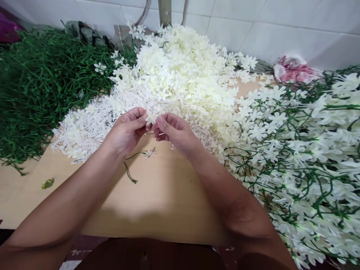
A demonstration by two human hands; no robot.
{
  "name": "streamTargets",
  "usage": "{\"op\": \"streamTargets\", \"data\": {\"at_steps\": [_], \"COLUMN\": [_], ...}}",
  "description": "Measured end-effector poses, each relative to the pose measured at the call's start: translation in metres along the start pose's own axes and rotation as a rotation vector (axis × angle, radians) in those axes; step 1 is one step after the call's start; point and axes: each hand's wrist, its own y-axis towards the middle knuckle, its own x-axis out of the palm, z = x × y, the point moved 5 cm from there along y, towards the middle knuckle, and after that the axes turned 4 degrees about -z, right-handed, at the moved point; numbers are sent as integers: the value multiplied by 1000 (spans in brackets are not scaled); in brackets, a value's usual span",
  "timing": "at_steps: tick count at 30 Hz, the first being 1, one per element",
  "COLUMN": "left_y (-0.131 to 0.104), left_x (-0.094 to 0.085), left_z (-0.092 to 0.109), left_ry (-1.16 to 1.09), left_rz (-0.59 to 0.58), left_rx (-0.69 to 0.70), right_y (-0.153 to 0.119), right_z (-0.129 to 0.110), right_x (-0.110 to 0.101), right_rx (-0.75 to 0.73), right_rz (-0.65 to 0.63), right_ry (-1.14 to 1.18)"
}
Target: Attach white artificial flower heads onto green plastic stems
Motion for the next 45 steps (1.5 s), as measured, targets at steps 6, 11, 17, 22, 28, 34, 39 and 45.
{"op": "streamTargets", "data": {"at_steps": [6, 11, 17, 22, 28, 34, 39, 45], "left_y": [1, 0, 0, -1, -2, -8, -22, -34], "left_x": [1, 2, 4, 4, 3, 2, -1, -11], "left_z": [-3, -6, -5, -2, 8, 15, 20, 15], "left_ry": [22, -23, -11, -9, 45, 130, 164, 182], "left_rz": [-6, -32, -35, -24, -21, -26, -49, -147], "left_rx": [36, -5, 4, 11, 20, 8, -28, -49], "right_y": [2, 3, 2, -1, -6, -10, -14, -13], "right_z": [7, 7, 7, 2, -16, -30, -27, -15], "right_x": [0, 3, 1, 6, 0, 3, 15, 25], "right_rx": [-18, -28, -61, -26, -112, -282, -277, -209], "right_rz": [49, 37, 92, -36, 62, 58, 24, -57], "right_ry": [77, 19, -33, 75, -146, -347, -366, -321]}}
